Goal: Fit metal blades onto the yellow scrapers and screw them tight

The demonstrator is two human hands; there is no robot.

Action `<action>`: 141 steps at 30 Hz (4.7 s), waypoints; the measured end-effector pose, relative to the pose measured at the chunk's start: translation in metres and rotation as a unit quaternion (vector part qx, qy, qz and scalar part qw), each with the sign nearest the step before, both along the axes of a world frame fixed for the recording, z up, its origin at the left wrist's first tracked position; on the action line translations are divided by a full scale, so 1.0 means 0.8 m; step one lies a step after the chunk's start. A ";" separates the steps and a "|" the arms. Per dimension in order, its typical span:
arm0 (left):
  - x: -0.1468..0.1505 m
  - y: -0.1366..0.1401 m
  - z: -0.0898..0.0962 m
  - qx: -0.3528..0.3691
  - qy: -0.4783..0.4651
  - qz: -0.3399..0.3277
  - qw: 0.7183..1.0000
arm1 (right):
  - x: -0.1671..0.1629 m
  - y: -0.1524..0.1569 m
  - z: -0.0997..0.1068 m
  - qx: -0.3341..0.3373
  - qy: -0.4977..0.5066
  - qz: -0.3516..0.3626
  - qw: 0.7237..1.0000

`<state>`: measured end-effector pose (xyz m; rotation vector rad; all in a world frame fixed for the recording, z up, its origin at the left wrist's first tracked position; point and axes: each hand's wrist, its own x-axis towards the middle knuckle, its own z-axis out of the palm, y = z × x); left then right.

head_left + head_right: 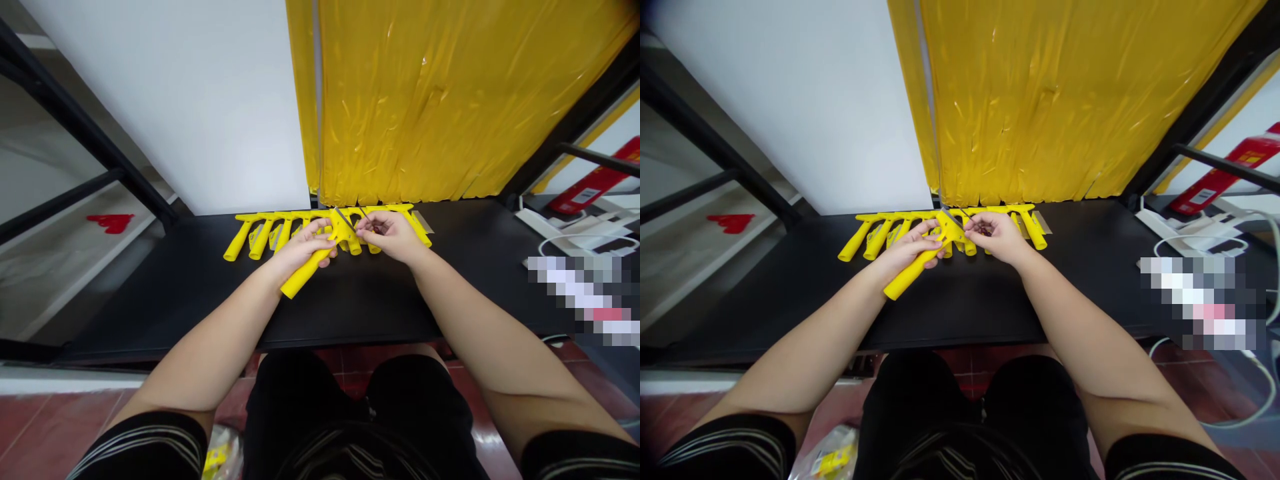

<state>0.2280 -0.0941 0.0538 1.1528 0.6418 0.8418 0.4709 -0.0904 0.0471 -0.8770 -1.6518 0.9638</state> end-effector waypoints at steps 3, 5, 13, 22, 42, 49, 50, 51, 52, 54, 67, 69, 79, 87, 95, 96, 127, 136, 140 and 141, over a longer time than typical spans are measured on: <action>0.001 -0.004 0.000 -0.006 -0.005 -0.014 1.000 | -0.008 -0.001 -0.003 0.017 0.001 -0.012 1.000; 0.002 -0.006 -0.001 -0.007 -0.007 -0.018 1.000 | -0.013 -0.003 -0.003 0.041 -0.011 -0.014 0.999; 0.006 -0.010 -0.004 0.000 0.004 -0.056 0.998 | -0.018 -0.004 0.002 0.141 -0.045 -0.016 0.989; 0.005 -0.010 -0.009 0.014 0.028 -0.060 0.998 | -0.016 -0.003 0.000 0.035 -0.017 0.014 0.999; -0.003 0.014 -0.012 -0.003 -0.036 0.111 0.993 | 0.009 0.017 -0.020 0.017 -0.032 -0.037 0.999; -0.003 0.014 -0.010 0.036 -0.028 0.167 0.985 | 0.008 0.016 -0.028 0.048 -0.104 -0.040 0.993; -0.002 0.012 -0.008 0.036 -0.024 0.167 0.985 | 0.008 0.016 -0.029 0.048 -0.105 -0.040 0.992; -0.002 0.010 -0.006 0.036 -0.019 0.165 0.985 | 0.007 0.016 -0.029 0.047 -0.106 -0.040 0.992; -0.001 0.008 -0.004 0.037 -0.016 0.163 0.986 | 0.007 0.015 -0.030 0.047 -0.105 -0.040 0.993; 0.000 0.004 -0.002 0.043 -0.013 0.160 0.986 | 0.006 0.015 -0.029 0.047 -0.104 -0.041 0.993; -0.003 0.006 -0.013 0.088 -0.005 0.141 0.986 | 0.008 0.013 -0.025 0.054 -0.117 -0.073 0.989; -0.003 0.006 -0.013 0.089 -0.007 0.144 0.986 | 0.007 0.012 -0.023 0.055 -0.111 -0.074 0.989; -0.003 0.008 -0.015 0.102 0.004 0.140 0.985 | 0.005 0.008 -0.019 0.059 -0.115 -0.061 0.990; -0.005 0.012 -0.027 0.242 0.090 0.199 0.945 | 0.005 0.005 -0.014 0.039 -0.085 -0.072 0.993; -0.009 0.009 -0.024 0.244 0.112 0.212 0.940 | 0.001 0.007 -0.011 -0.029 -0.004 -0.072 0.997; -0.009 0.009 -0.024 0.240 0.112 0.213 0.940 | 0.001 0.007 -0.010 -0.035 0.001 -0.071 0.997; -0.008 0.009 -0.019 0.233 0.088 0.240 0.938 | 0.007 0.016 -0.024 -0.057 -0.015 0.002 0.998; -0.011 0.012 -0.025 0.238 0.099 0.237 0.937 | 0.005 0.012 -0.024 -0.064 -0.004 0.036 0.997; -0.010 0.009 -0.022 0.220 0.091 0.243 0.940 | 0.007 0.016 -0.027 -0.044 -0.040 -0.009 0.998; -0.009 0.009 -0.021 0.220 0.093 0.240 0.941 | 0.008 0.017 -0.028 -0.056 -0.051 -0.013 0.997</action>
